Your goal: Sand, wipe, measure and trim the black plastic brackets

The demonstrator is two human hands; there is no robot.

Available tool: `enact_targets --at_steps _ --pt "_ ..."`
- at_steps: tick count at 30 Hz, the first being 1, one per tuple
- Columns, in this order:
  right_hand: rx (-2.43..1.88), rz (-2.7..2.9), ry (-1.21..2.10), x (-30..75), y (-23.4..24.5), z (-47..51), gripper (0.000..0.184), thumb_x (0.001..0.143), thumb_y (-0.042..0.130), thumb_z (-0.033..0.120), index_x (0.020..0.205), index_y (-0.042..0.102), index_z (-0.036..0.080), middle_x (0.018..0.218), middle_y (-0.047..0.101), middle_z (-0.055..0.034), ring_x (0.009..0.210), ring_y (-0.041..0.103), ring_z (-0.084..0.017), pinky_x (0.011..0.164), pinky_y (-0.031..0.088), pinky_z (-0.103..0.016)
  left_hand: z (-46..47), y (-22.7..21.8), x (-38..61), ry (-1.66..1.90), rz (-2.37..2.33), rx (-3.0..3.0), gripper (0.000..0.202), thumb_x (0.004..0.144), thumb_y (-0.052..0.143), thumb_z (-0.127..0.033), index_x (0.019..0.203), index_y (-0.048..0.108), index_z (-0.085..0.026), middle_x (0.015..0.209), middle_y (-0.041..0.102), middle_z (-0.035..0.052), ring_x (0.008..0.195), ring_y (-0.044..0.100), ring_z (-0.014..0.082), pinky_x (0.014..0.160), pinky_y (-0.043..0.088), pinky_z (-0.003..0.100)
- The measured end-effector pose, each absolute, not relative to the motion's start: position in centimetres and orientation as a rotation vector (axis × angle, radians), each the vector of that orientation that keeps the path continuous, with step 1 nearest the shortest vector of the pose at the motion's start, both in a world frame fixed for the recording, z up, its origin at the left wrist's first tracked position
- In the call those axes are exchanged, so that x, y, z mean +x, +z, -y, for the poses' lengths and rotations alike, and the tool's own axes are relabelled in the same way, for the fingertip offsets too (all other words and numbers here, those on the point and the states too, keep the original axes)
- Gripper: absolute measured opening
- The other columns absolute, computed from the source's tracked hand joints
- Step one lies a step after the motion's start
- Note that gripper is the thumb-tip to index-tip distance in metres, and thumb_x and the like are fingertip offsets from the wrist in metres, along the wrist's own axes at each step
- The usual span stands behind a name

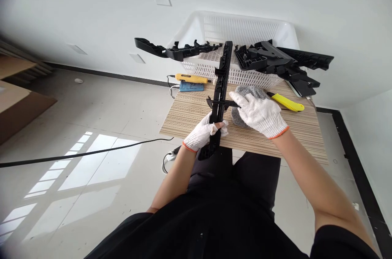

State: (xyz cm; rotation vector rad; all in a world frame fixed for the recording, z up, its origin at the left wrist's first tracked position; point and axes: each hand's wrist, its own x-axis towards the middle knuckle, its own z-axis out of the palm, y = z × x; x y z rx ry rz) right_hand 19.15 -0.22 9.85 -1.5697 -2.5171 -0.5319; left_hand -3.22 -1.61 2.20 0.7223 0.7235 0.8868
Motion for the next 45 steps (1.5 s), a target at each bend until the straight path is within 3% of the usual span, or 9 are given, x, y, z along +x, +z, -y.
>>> enact_targets --at_steps 5,10,15,18,25,29,34,39,45 --pt "-1.717 2.348 -0.38 19.7 9.6 0.2 0.064 0.101 0.05 0.045 0.159 0.063 0.021 0.098 0.083 -0.0139 0.074 0.07 -0.031 0.061 0.039 -0.039 1.7 2.5 -3.2 0.879 -0.724 0.737 0.05 0.073 0.097 -0.038 0.101 0.061 -0.018 0.077 0.069 -0.0007 0.072 0.07 0.015 0.082 0.062 0.038" --pt "-1.82 1.977 -0.215 19.0 9.8 0.8 0.058 0.098 0.053 0.057 0.131 0.079 0.018 0.089 0.08 -0.0142 0.078 0.074 -0.032 0.067 0.048 -0.04 1.6 2.3 -3.3 0.88 -0.735 0.776 0.048 0.077 0.095 -0.037 0.107 0.062 -0.019 0.08 0.071 -0.0002 0.072 0.07 0.0141 0.077 0.06 0.034" --pt "-1.985 1.686 0.401 16.1 9.6 1.4 0.044 0.094 0.065 0.063 0.113 0.077 0.026 0.081 0.077 -0.0058 0.076 0.073 -0.027 0.07 0.051 -0.037 1.7 2.6 -3.2 0.867 -0.763 0.792 0.047 0.075 0.096 -0.034 0.102 0.061 -0.02 0.081 0.069 -0.001 0.074 0.071 0.0143 0.078 0.06 0.033" --pt "-2.036 1.77 0.646 14.0 9.3 0.7 0.035 0.087 0.075 0.06 0.099 0.078 0.028 0.079 0.076 -0.0047 0.078 0.071 -0.028 0.068 0.047 -0.036 1.9 3.3 -3.1 0.878 -0.799 0.747 0.054 0.068 0.099 -0.031 0.106 0.063 -0.019 0.084 0.069 -0.0016 0.075 0.072 0.0144 0.082 0.063 0.035" --pt "-1.823 1.787 0.757 11.7 8.7 -2.6 0.03 0.091 0.071 0.046 0.073 0.067 0.023 0.068 0.069 -0.0024 0.07 0.063 -0.02 0.065 0.04 -0.032 1.8 2.8 -3.0 0.868 -0.741 0.661 0.067 0.066 0.102 -0.035 0.118 0.062 -0.02 0.099 0.076 0.0027 0.085 0.079 0.0202 0.096 0.066 0.045" --pt "-1.791 1.675 0.646 11.6 9.4 -4.6 0.033 0.092 0.068 0.051 0.073 0.065 0.024 0.067 0.067 -0.0019 0.067 0.061 -0.02 0.065 0.04 -0.033 1.7 2.6 -3.5 0.84 -0.62 0.622 0.063 0.073 0.099 -0.038 0.118 0.059 -0.02 0.106 0.077 0.0063 0.092 0.079 0.0209 0.097 0.065 0.045" --pt "-1.764 1.592 0.571 11.6 10.3 -6.4 0.04 0.092 0.065 0.059 0.073 0.064 0.025 0.071 0.07 -0.0034 0.072 0.064 -0.022 0.067 0.042 -0.034 1.6 3.2 -4.2 0.76 -0.638 0.716 0.068 0.072 0.098 -0.045 0.122 0.059 -0.021 0.119 0.077 0.0113 0.094 0.08 0.0244 0.077 0.066 0.035" --pt "-1.829 1.636 0.462 12.4 10.5 -4.6 0.04 0.097 0.059 0.064 0.086 0.066 0.026 0.079 0.075 -0.0047 0.081 0.07 -0.026 0.071 0.046 -0.035 1.7 2.9 -4.6 0.808 -0.671 0.824 0.058 0.079 0.089 -0.048 0.12 0.059 -0.02 0.107 0.078 0.0104 0.069 0.069 0.0132 0.046 0.042 0.019" --pt "-1.804 1.797 0.201 16.0 10.0 -0.2 0.045 0.09 0.068 0.064 0.109 0.075 0.024 0.088 0.079 -0.006 0.082 0.073 -0.027 0.069 0.048 -0.034 1.7 2.3 -5.1 0.748 -0.667 0.828 0.052 0.086 0.084 -0.05 0.123 0.06 -0.02 0.096 0.072 0.0062 0.06 0.058 0.0091 0.041 0.031 0.019"
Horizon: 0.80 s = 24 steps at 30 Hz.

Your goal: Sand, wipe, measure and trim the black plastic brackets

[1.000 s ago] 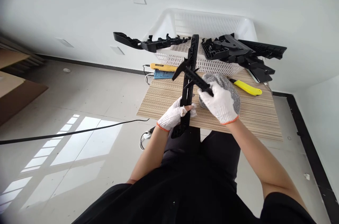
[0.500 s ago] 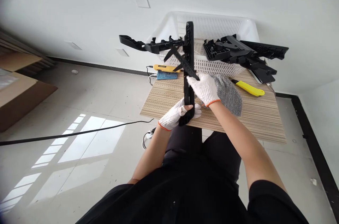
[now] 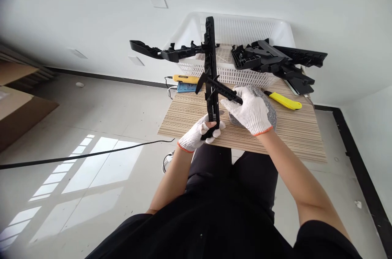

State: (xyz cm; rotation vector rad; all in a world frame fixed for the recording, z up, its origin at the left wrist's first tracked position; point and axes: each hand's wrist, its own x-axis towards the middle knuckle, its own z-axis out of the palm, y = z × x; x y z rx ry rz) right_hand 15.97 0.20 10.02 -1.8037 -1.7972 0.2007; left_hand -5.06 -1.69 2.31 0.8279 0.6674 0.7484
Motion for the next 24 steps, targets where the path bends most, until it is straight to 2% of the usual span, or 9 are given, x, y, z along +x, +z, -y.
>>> enact_targets --at_steps 4,9,15,24 --pt "-1.901 1.941 -0.121 17.6 9.6 1.1 0.052 0.092 0.056 0.064 0.095 0.08 0.018 0.066 0.07 -0.0086 0.062 0.066 -0.026 0.056 0.035 -0.033 1.7 2.8 -5.1 0.695 -0.611 0.811 0.053 0.085 0.085 -0.047 0.12 0.057 -0.02 0.103 0.072 0.0062 0.063 0.059 0.0087 0.04 0.035 0.018" --pt "-1.955 2.074 -0.397 18.3 9.3 1.4 0.055 0.09 0.05 0.054 0.108 0.085 0.015 0.059 0.067 -0.011 0.052 0.058 -0.025 0.054 0.021 -0.033 1.7 3.0 -5.2 0.632 -0.555 0.845 0.055 0.086 0.083 -0.049 0.126 0.057 -0.02 0.103 0.074 0.008 0.063 0.062 0.0101 0.038 0.038 0.017" --pt "-1.914 2.219 -0.447 18.7 9.1 1.7 0.055 0.092 0.049 0.051 0.109 0.086 0.014 0.056 0.064 -0.0104 0.052 0.056 -0.022 0.055 0.017 -0.032 1.6 2.9 -5.4 0.603 -0.544 0.845 0.049 0.087 0.082 -0.046 0.121 0.06 -0.019 0.106 0.077 0.0111 0.064 0.063 0.0103 0.039 0.039 0.016" --pt "-1.904 2.314 -0.486 19.3 9.0 2.4 0.061 0.094 0.048 0.049 0.132 0.079 0.014 0.071 0.075 -0.0132 0.058 0.064 -0.026 0.055 0.015 -0.032 1.4 2.5 -5.3 0.588 -0.526 0.856 0.05 0.088 0.083 -0.053 0.114 0.061 -0.017 0.099 0.077 0.0105 0.059 0.062 0.0101 0.038 0.04 0.018"
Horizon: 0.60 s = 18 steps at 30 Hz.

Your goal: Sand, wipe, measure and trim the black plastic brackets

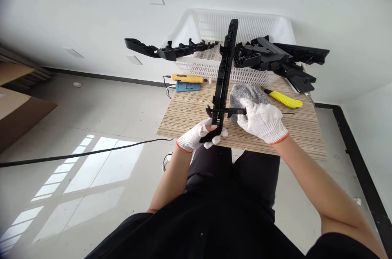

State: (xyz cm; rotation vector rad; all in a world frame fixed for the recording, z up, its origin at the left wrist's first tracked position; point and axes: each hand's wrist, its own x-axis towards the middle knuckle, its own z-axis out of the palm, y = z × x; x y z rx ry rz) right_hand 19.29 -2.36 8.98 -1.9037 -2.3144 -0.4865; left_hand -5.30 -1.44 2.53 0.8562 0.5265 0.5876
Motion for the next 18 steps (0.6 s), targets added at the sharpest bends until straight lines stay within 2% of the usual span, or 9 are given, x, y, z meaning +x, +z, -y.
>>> enact_targets --at_steps 6,13,18 --pt "-1.797 2.346 -0.478 19.44 8.55 2.39 0.06 0.092 0.05 0.043 0.137 0.075 0.011 0.076 0.078 -0.0131 0.061 0.065 -0.026 0.055 0.019 -0.033 1.48 2.78 -5.2 0.596 -0.532 0.829 0.055 0.087 0.083 -0.051 0.124 0.057 -0.019 0.104 0.079 0.0123 0.061 0.066 0.0107 0.039 0.038 0.016" --pt "-1.814 2.335 -0.463 19.46 8.58 2.24 0.058 0.092 0.051 0.041 0.136 0.077 0.014 0.07 0.075 -0.0104 0.056 0.061 -0.023 0.054 0.017 -0.033 1.35 2.82 -5.17 0.582 -0.53 0.802 0.077 0.086 0.084 -0.051 0.147 0.043 -0.027 0.097 0.078 0.0057 0.061 0.068 0.0128 0.04 0.037 0.016" --pt "-1.783 2.339 -0.487 20.17 8.45 2.54 0.06 0.095 0.051 0.042 0.145 0.075 0.02 0.065 0.073 -0.0072 0.055 0.058 -0.022 0.054 0.02 -0.033 1.36 3.03 -5.17 0.587 -0.532 0.805 0.078 0.085 0.084 -0.05 0.146 0.042 -0.027 0.096 0.078 0.0059 0.06 0.067 0.0129 0.039 0.038 0.016"
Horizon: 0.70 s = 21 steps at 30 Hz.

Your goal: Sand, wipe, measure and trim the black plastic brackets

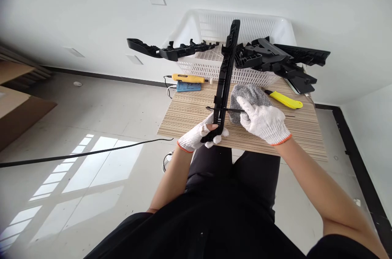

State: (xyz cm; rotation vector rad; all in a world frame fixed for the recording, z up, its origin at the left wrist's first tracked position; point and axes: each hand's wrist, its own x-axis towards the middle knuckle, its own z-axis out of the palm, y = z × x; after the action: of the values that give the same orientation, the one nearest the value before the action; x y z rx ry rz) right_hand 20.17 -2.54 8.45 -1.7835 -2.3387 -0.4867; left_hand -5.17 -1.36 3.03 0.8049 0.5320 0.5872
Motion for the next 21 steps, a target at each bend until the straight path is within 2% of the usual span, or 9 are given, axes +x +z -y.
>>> enact_targets --at_steps 4,8,10,12,15,21 --pt "-1.808 2.336 -0.505 20.4 8.6 2.9 0.061 0.098 0.05 0.045 0.15 0.072 0.022 0.063 0.071 -0.007 0.054 0.057 -0.022 0.054 0.02 -0.033 1.4 3.0 -5.2 0.577 -0.531 0.809 0.075 0.086 0.084 -0.05 0.145 0.044 -0.028 0.097 0.078 0.0053 0.061 0.067 0.0128 0.04 0.038 0.016" --pt "-1.852 2.301 -0.447 20.3 9.0 2.9 0.061 0.098 0.051 0.052 0.144 0.076 0.02 0.063 0.071 -0.0083 0.054 0.056 -0.022 0.056 0.02 -0.033 1.4 2.8 -5.2 0.595 -0.521 0.828 0.068 0.089 0.082 -0.05 0.142 0.046 -0.028 0.098 0.077 0.0055 0.062 0.067 0.0121 0.041 0.038 0.016" --pt "-1.867 2.283 -0.434 20.5 9.1 2.8 0.061 0.098 0.051 0.057 0.133 0.08 0.017 0.06 0.068 -0.0083 0.053 0.053 -0.021 0.056 0.019 -0.033 1.4 2.8 -5.2 0.595 -0.522 0.824 0.067 0.089 0.082 -0.049 0.141 0.046 -0.028 0.098 0.077 0.0054 0.062 0.067 0.012 0.041 0.038 0.016" --pt "-1.899 2.294 -0.45 20.8 9.1 2.7 0.062 0.098 0.049 0.063 0.11 0.084 0.014 0.056 0.063 -0.0085 0.052 0.049 -0.019 0.056 0.018 -0.032 1.4 2.7 -5.2 0.596 -0.525 0.817 0.068 0.088 0.082 -0.049 0.14 0.046 -0.027 0.097 0.077 0.0053 0.061 0.066 0.0121 0.04 0.038 0.015" --pt "-1.955 2.356 -0.476 21.1 9.2 2.6 0.068 0.099 0.042 0.069 0.079 0.078 0.014 0.052 0.057 -0.0092 0.05 0.045 -0.018 0.055 0.015 -0.031 1.4 2.5 -5.2 0.601 -0.528 0.824 0.068 0.088 0.082 -0.05 0.14 0.045 -0.025 0.097 0.077 0.0062 0.062 0.066 0.012 0.04 0.039 0.015" --pt "-2.055 2.383 -0.422 20.7 9.9 2.8 0.066 0.098 0.043 0.069 0.076 0.074 0.016 0.057 0.061 -0.0128 0.053 0.049 -0.02 0.057 0.017 -0.033 1.4 2.2 -5.2 0.61 -0.497 0.83 0.059 0.092 0.079 -0.048 0.135 0.047 -0.024 0.099 0.077 0.0069 0.061 0.067 0.0115 0.04 0.039 0.015"
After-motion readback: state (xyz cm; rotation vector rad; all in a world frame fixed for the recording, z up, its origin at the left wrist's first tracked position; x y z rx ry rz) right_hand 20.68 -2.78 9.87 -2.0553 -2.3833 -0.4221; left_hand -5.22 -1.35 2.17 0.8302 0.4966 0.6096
